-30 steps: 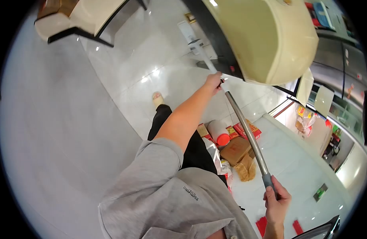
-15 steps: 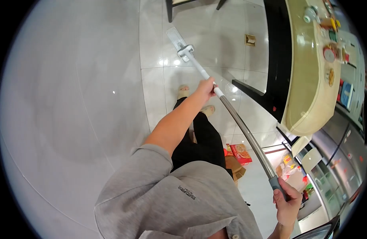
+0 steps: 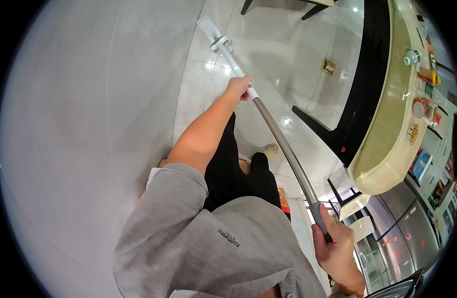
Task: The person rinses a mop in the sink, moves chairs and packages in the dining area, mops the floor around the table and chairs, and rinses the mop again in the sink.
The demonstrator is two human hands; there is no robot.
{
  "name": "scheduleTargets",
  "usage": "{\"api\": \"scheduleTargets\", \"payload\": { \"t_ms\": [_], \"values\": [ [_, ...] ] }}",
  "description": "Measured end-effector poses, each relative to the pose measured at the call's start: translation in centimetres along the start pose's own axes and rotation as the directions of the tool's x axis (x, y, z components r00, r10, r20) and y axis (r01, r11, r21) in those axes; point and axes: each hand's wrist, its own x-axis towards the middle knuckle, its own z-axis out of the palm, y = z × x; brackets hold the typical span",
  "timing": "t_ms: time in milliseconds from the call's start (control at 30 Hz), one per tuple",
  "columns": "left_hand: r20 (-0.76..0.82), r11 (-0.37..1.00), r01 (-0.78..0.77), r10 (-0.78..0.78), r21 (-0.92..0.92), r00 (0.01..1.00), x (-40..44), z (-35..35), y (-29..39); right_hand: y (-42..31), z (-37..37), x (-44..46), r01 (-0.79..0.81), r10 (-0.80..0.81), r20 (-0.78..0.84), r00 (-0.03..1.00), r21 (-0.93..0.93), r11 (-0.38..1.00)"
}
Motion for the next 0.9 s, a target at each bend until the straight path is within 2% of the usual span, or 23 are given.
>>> {"api": "scheduleTargets", "payload": {
  "t_ms": [100,167,333,467,567,700,733,800,833,900],
  "values": [
    [-0.025,0.998,-0.016,0.014,-0.065,1.000,-2.6,1.1,-5.3,3.4,0.5,-3.5,0.058,-0.058,0.001,0.998,-0.021,0.998],
    [-0.049,0.992,-0.034,0.028,-0.123,0.998,-4.3,1.9,-9.6,5.9,0.7,-5.9,0.155,-0.141,0.098,0.985,-0.162,0.975],
    [-0.048,0.948,-0.044,0.031,-0.314,0.998,-9.0,3.5,-20.3,11.1,1.2,-11.6,0.310,-0.252,0.196,0.948,-0.372,0.875],
    [-0.092,0.917,-0.027,-0.011,-0.398,0.996,-12.6,3.2,-26.6,13.5,3.0,-15.1,0.406,-0.301,0.296,0.906,-0.418,0.812],
    [-0.131,0.894,-0.026,-0.037,-0.447,0.991,-14.3,2.5,-29.7,14.7,4.6,-17.2,0.454,-0.351,0.303,0.886,-0.414,0.789],
    [-0.141,0.881,-0.049,-0.020,-0.470,0.990,-14.2,1.9,-33.4,15.1,5.1,-18.3,0.475,-0.337,0.348,0.875,-0.476,0.740],
    [-0.192,0.881,-0.082,-0.010,-0.465,0.981,-14.6,1.9,-34.1,15.2,5.2,-18.5,0.470,-0.335,0.343,0.877,-0.478,0.742],
    [-0.175,0.873,-0.061,-0.028,-0.484,0.984,-15.1,2.1,-35.1,15.2,4.9,-18.6,0.524,-0.313,0.438,0.843,-0.535,0.662],
    [-0.163,0.863,-0.044,-0.045,-0.503,0.986,-15.3,2.2,-35.5,15.2,4.5,-18.4,0.516,-0.304,0.437,0.847,-0.536,0.668],
    [-0.172,0.846,-0.026,-0.078,-0.533,0.982,-15.7,2.7,-36.1,14.9,3.3,-17.4,0.576,-0.293,0.508,0.810,-0.592,0.564]
  ]
}}
